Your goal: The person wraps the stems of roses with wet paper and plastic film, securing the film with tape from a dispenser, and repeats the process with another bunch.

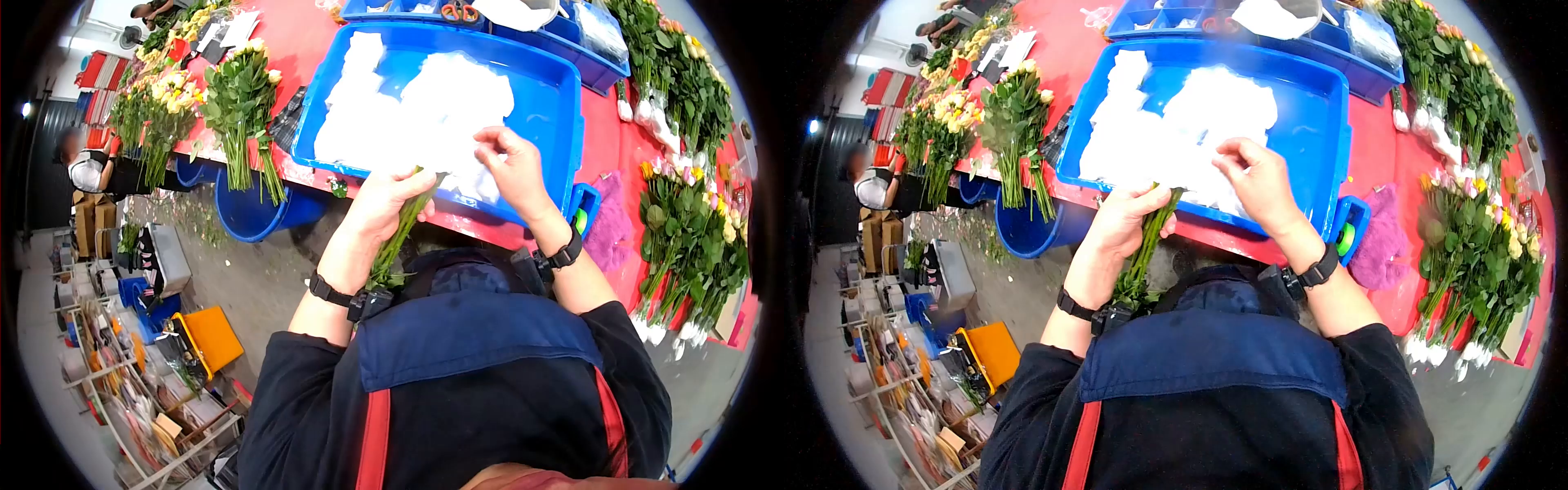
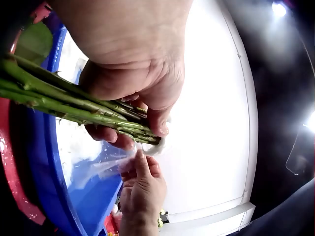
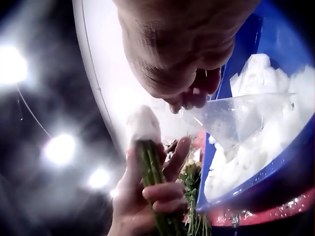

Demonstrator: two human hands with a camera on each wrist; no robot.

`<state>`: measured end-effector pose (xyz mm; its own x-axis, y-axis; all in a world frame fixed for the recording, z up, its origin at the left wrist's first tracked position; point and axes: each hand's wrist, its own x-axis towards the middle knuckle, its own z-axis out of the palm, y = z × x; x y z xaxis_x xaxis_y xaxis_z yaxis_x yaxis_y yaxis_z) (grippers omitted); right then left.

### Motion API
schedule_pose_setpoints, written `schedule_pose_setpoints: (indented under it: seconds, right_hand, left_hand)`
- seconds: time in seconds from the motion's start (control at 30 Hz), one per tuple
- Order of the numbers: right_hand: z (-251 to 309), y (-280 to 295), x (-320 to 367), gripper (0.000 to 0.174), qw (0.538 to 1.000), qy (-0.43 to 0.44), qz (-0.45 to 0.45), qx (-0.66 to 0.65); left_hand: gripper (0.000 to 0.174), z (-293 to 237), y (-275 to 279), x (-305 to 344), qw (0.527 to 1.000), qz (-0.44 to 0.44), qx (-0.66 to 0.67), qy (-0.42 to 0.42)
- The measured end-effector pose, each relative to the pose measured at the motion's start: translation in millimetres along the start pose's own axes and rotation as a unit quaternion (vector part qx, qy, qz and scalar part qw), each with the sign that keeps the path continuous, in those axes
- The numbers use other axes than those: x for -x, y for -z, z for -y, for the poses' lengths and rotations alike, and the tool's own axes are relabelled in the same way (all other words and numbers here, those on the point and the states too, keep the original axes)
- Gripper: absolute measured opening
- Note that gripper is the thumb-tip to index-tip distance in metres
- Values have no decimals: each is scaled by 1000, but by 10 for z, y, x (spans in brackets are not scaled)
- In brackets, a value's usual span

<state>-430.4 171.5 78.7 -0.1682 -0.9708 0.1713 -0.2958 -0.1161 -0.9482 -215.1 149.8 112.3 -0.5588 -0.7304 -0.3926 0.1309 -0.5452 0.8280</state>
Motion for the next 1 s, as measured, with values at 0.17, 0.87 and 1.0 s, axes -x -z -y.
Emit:
schedule_pose_setpoints:
  seconds: [0.17, 0.87, 1.0]
  right_hand:
    - [83, -132, 267, 31, 998, 18, 58, -2]
    - [408, -750, 436, 16, 913, -262, 66, -306]
    - [525, -826, 268, 13, 898, -245, 31, -363]
  left_hand:
    - [25, 67, -26, -59, 1000, 2, 15, 6]
    - [21, 135, 824, 565, 1000, 6, -16, 9]
    - [17, 119, 866, 737, 989, -64, -129, -36]
